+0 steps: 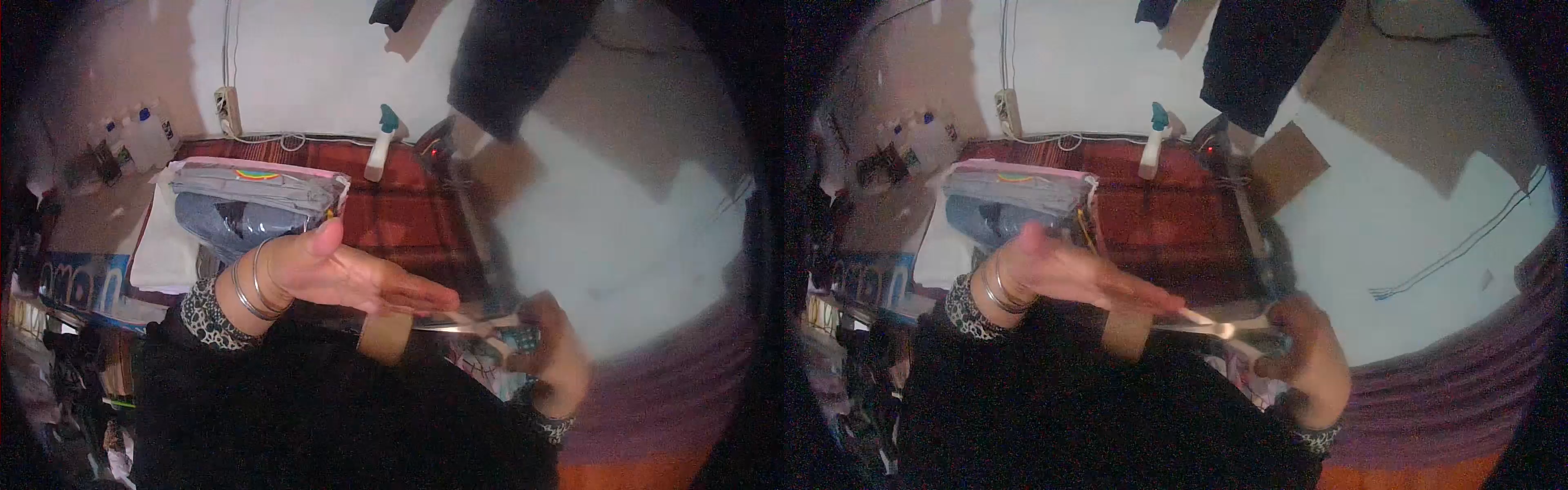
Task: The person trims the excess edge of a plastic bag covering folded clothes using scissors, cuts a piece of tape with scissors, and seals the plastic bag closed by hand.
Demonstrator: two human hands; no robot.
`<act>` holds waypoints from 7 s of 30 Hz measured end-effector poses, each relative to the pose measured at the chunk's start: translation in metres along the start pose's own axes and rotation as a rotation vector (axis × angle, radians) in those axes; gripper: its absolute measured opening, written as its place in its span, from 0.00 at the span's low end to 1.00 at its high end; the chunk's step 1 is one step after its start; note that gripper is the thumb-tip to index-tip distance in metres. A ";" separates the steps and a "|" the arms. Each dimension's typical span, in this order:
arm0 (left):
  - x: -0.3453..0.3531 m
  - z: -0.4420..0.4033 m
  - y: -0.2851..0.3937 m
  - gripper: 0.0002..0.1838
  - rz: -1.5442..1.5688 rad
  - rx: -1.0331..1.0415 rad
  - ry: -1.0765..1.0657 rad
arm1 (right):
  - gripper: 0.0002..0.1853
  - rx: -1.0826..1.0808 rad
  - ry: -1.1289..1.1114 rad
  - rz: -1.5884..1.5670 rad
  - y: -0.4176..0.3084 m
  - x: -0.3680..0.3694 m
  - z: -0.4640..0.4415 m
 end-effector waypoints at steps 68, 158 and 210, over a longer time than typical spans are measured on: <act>0.013 0.073 0.005 0.42 -0.513 0.187 0.522 | 0.29 0.000 0.088 -0.316 0.023 0.138 -0.130; -0.039 0.286 0.186 0.43 -1.788 0.342 0.223 | 0.31 -0.695 0.062 -0.005 -0.329 0.276 -0.095; -0.043 0.280 0.197 0.41 -1.737 0.402 0.059 | 0.22 -0.178 0.124 0.403 -0.358 0.228 -0.162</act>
Point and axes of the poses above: each hand's wrist, its own z-axis away from the middle knuckle, its own x-axis out of the palm, y = z × x, the point moved 6 cm from there along -z, towards the middle knuckle, and after that the axes turned 15 degrees about x, right-handed, at the moved point
